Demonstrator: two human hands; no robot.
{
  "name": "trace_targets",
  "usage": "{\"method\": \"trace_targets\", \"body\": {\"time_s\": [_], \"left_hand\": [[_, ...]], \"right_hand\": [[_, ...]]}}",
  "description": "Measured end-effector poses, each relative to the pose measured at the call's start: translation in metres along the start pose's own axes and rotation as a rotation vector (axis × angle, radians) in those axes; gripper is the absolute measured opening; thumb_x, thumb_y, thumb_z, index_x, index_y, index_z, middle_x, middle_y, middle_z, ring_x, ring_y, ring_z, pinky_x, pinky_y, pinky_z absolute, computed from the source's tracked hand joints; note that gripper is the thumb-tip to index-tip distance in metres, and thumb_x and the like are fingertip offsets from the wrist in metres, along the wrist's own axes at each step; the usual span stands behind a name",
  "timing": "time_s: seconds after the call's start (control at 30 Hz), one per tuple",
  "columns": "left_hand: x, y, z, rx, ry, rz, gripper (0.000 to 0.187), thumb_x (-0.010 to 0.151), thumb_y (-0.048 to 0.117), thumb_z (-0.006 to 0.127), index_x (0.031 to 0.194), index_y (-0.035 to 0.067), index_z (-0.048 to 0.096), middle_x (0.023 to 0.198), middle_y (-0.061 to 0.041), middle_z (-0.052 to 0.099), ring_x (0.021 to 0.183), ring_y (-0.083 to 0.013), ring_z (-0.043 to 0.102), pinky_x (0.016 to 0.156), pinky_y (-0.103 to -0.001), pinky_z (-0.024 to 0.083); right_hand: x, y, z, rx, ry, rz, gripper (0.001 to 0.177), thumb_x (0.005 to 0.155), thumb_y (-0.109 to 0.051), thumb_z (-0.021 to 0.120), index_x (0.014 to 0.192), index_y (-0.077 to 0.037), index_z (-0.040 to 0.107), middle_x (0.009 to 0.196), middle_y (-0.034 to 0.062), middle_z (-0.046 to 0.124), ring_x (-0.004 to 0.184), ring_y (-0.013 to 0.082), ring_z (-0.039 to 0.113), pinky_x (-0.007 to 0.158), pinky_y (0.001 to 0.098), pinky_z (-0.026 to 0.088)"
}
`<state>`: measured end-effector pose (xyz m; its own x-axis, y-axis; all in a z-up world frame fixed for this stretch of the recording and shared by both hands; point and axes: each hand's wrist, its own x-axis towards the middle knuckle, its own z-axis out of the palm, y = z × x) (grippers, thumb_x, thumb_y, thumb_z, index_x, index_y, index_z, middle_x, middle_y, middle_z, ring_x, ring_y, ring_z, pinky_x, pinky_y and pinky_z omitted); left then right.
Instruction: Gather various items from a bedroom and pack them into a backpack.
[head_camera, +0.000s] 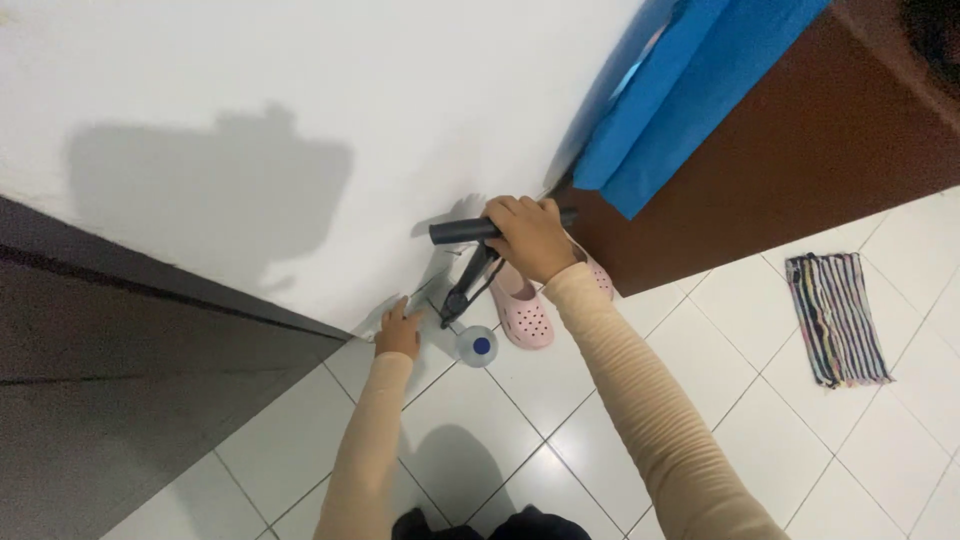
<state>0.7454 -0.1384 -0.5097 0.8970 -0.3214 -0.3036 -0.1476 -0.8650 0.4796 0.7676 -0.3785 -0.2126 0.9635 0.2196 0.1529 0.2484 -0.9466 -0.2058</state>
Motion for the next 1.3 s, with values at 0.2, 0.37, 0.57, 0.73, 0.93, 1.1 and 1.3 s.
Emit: {"method": "trace_targets", "body": {"time_s": [0.2,0.37,0.57,0.73,0.93,1.1,1.3], "left_hand": [[-0.009,0.024,0.017,0.158,0.184,0.030,0.012,0.089,0.015,0.067,0.097,0.015,0.076,0.133,-0.004,0.054,0.128,-0.0295,0.047,0.095,-0.049,0.050],[-0.012,0.048,0.025,0.301,0.326,0.136,0.015,0.085,0.021,0.069,0.096,0.013,0.074,0.123,-0.006,0.060,0.122,-0.0314,0.051,0.094,-0.047,0.050],[-0.026,0.107,-0.015,0.379,0.113,0.382,0.062,0.077,0.056,0.074,0.118,0.010,0.063,0.113,-0.010,0.064,0.111,-0.0304,0.056,0.088,-0.048,0.045],[-0.018,0.102,0.032,0.577,-0.142,0.450,0.072,0.076,0.068,0.074,0.120,0.013,0.060,0.107,-0.007,0.067,0.110,-0.0281,0.057,0.088,-0.044,0.044],[-0.027,0.105,0.040,0.619,-0.020,0.469,0.045,0.083,0.052,0.073,0.113,0.019,0.066,0.103,-0.004,0.071,0.106,-0.0276,0.060,0.080,-0.045,0.048],[-0.072,0.118,-0.014,0.598,-0.015,0.432,0.041,0.082,0.045,0.074,0.112,0.020,0.064,0.102,-0.004,0.069,0.105,-0.0266,0.060,0.077,-0.044,0.050],[-0.144,0.144,-0.106,0.585,-0.057,0.322,0.040,0.083,0.045,0.073,0.111,0.018,0.062,0.104,-0.005,0.067,0.108,-0.0282,0.059,0.079,-0.045,0.051]], "right_hand": [[-0.010,0.010,-0.001,0.060,0.042,-0.008,0.036,0.082,-0.020,0.078,0.115,-0.015,0.064,0.117,0.0006,0.067,0.105,0.0260,0.062,0.090,0.0477,0.037],[-0.018,0.019,-0.001,0.078,0.058,-0.004,0.041,0.082,-0.022,0.079,0.118,-0.014,0.064,0.117,0.0019,0.067,0.106,0.0260,0.061,0.092,0.0477,0.037],[-0.023,0.028,-0.005,0.081,0.064,0.001,0.041,0.081,-0.022,0.079,0.117,-0.014,0.063,0.115,0.0024,0.067,0.107,0.0265,0.061,0.093,0.0482,0.036],[-0.030,0.033,-0.003,0.136,0.071,0.004,0.037,0.081,-0.022,0.078,0.113,-0.015,0.062,0.113,0.0018,0.066,0.109,0.0257,0.060,0.097,0.0480,0.036],[-0.049,0.036,-0.005,0.062,0.010,0.080,0.031,0.077,-0.024,0.080,0.104,-0.015,0.066,0.099,0.0044,0.068,0.096,0.0277,0.065,0.084,0.0513,0.040],[-0.084,0.046,0.016,0.510,-0.220,0.305,0.040,0.068,-0.032,0.083,0.100,-0.012,0.072,0.089,0.0144,0.074,0.086,0.0338,0.073,0.079,0.0439,0.055],[-0.182,0.010,0.064,0.526,-0.047,0.606,0.041,0.071,-0.034,0.083,0.100,-0.006,0.077,0.094,0.0221,0.075,0.091,0.0394,0.071,0.082,0.0462,0.055]]}}
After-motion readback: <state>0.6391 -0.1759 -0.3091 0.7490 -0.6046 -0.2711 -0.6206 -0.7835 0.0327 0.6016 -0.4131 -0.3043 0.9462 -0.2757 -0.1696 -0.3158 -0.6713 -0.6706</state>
